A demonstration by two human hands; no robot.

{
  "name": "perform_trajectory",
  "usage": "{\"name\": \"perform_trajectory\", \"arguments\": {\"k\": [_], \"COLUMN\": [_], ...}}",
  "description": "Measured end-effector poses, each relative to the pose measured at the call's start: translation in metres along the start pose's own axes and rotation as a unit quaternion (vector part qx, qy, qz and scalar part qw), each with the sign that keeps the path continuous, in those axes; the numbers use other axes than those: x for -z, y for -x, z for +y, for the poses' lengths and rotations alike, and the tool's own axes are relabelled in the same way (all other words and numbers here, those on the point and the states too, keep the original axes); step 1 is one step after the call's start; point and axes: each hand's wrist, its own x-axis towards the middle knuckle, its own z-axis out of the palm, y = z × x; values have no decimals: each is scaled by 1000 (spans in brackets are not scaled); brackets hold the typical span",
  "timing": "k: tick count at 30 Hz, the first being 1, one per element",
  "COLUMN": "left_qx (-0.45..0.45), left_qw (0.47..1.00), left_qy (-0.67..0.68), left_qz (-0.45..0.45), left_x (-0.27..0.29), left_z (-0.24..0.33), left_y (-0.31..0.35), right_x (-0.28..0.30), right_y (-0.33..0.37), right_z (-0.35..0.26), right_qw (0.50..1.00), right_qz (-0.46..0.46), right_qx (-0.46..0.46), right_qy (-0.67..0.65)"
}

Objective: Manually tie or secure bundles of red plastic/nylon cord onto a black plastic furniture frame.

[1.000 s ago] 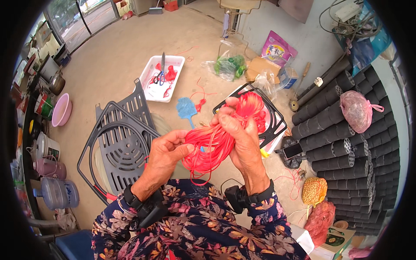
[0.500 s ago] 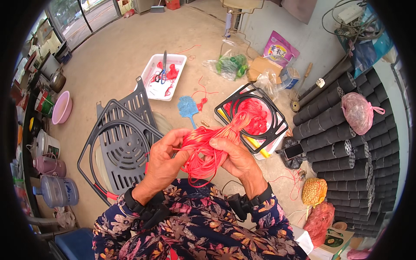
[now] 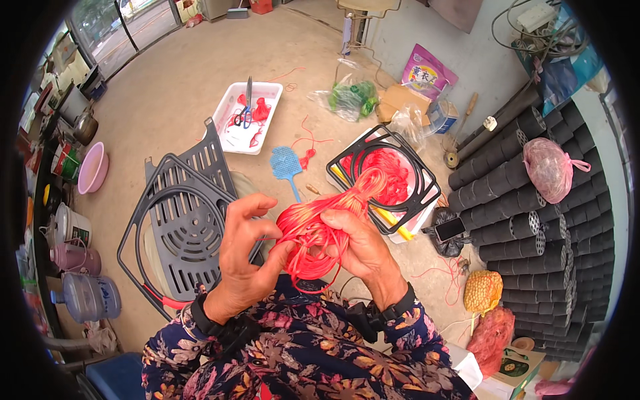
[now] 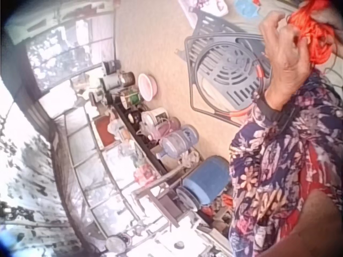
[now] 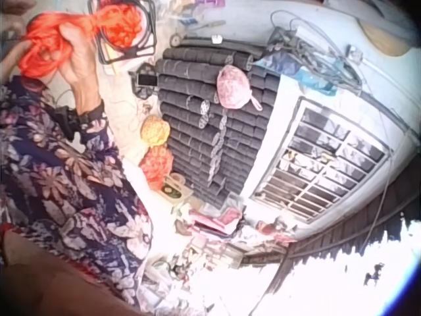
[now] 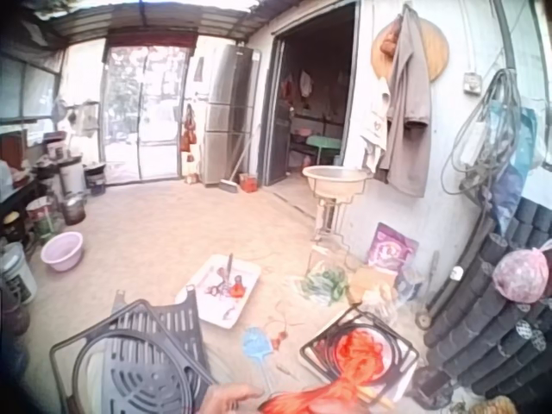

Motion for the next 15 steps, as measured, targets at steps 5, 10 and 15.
{"name": "perform_trajectory", "arguments": {"k": [5,10,15], "left_qx": [-48,-16,-4], "left_qw": [997,997,997], "left_qy": [-32,-37,-16], "left_qz": [-54,-71,-82], "left_x": [3,2,3], "left_z": [4,7,9], "left_y": [-5,-3,-3], "right_x": [2,6,6], "right_y": [-2,-2,-4], "right_z": [2,9,15], "right_qw": [997,999,997], "right_qz": [-69,-38,-58], "right_qx": [-14,27,45], "right_qy": [-14,-9,-14]}}
